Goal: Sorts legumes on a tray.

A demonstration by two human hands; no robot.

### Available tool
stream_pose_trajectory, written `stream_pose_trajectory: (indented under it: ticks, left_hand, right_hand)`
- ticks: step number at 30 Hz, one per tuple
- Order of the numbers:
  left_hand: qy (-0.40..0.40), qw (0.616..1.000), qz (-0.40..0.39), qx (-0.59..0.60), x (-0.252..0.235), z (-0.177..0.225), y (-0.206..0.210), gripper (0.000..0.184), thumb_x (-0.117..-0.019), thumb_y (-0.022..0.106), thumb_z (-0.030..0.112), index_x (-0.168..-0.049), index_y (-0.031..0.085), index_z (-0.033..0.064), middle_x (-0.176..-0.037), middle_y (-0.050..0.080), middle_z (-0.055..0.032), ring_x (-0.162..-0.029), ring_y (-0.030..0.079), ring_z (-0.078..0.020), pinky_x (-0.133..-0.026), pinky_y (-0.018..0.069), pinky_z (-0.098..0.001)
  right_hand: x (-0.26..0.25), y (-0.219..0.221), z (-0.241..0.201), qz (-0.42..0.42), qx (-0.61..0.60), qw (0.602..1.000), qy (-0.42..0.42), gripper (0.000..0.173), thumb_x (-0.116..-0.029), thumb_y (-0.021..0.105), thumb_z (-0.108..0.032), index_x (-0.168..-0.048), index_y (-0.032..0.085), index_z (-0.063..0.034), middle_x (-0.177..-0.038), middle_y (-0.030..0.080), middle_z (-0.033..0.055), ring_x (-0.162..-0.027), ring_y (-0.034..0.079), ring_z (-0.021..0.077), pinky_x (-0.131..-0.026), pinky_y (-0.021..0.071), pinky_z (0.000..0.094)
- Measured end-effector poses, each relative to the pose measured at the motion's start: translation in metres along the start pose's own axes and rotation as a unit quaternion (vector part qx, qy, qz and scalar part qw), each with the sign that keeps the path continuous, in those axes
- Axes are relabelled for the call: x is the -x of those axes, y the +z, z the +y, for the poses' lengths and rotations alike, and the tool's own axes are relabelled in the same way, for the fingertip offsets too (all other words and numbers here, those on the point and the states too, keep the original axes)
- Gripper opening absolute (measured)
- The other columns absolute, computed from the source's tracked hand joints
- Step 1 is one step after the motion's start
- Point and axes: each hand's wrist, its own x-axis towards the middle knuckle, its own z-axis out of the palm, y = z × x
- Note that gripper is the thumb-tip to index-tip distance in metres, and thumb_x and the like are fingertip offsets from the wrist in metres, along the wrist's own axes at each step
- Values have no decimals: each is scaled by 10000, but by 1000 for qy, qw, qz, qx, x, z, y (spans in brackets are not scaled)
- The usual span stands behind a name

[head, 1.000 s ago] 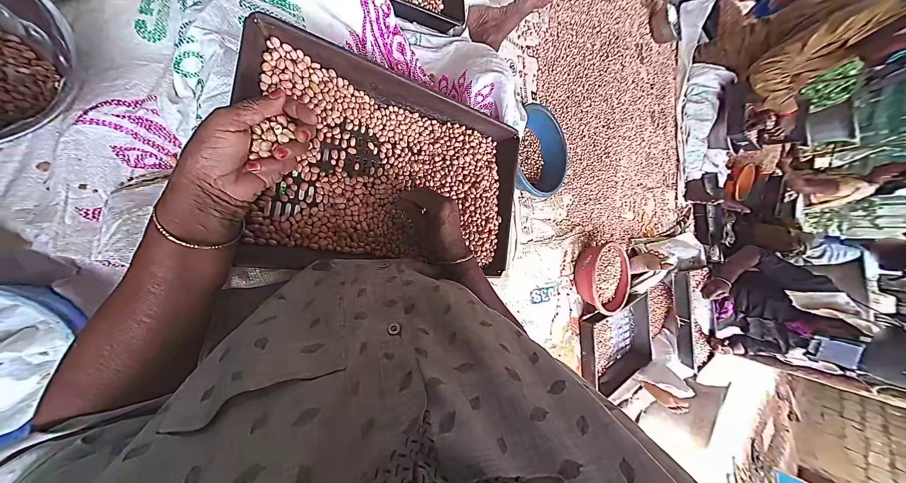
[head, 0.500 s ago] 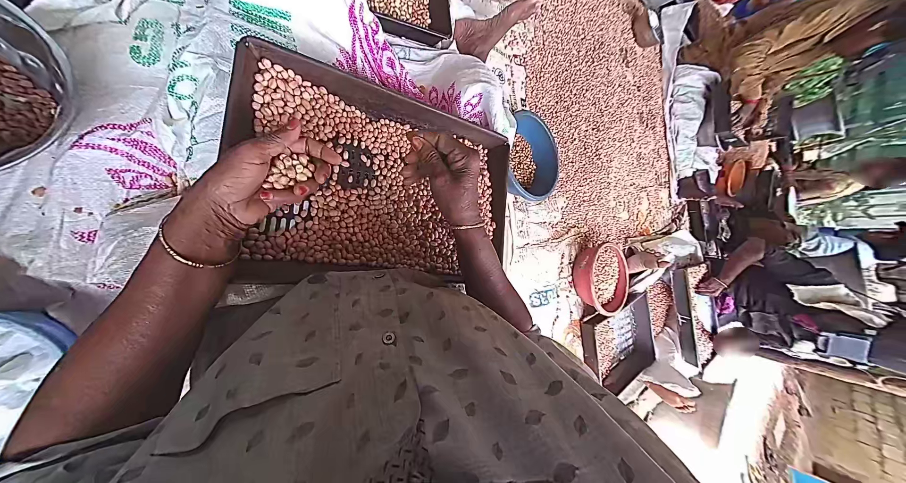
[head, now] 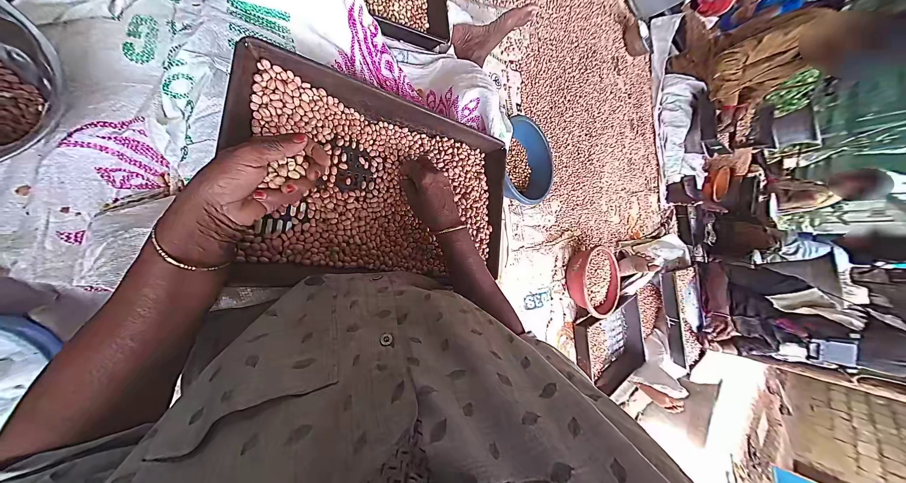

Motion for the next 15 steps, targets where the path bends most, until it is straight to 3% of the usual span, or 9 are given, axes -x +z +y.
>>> stream_pose_trajectory:
  ticks: [4, 7, 9, 12, 15]
  left_hand:
    - [22, 999, 20, 15, 0, 1, -1, 427, -1107, 277, 255, -988, 666, 127, -805, 642, 41, -459, 438, 47, -387, 345, -79]
    - [33, 999, 14, 22, -1, -2, -6, 432, -1108, 271, 265, -1000, 667, 130, -828, 645, 35, -474, 453, 40, -394, 358, -85]
    - [32, 999, 14, 25, -2, -2, -6, 441, -1112, 260, 265, -1009, 666, 127, -824, 644, 34, -478, 456, 39, -394, 357, -87]
    - [13, 1000, 22, 14, -2, -1, -2, 493, -1124, 223, 296, -1014, 667, 110, -842, 664, 13, -469, 467, 34, -383, 363, -90]
    - [-25, 999, 39, -8, -2, -2, 3, 557, -1129, 208, 382, -1041, 683, 104, -887, 707, -14, -502, 531, 15, -393, 393, -107]
  right_hand:
    - [-2, 1, 8, 52, -104, 993, 15, 123, -932, 651, -1, -1017, 728, 46, -1030, 715, 203, -913, 712, 315, -841, 582, 463]
    - [-1, -4, 11, 98, -237, 965, 50, 97, -906, 695, -5, -977, 734, 49, -882, 730, 152, -733, 697, 192, -717, 592, 360]
    - [2, -9, 9, 97, -364, 924, 71, 100, -922, 679, 22, -1003, 705, 76, -817, 725, 118, -649, 691, 121, -638, 613, 288]
    - [3, -16, -6, 87, -472, 875, 61, 102, -954, 659, 19, -1018, 691, 92, -796, 734, 98, -636, 711, 112, -626, 631, 278]
    - [-4, -21, -40, 90, -507, 857, -28, 126, -981, 611, 32, -1049, 683, 110, -792, 746, 102, -654, 728, 130, -646, 640, 292]
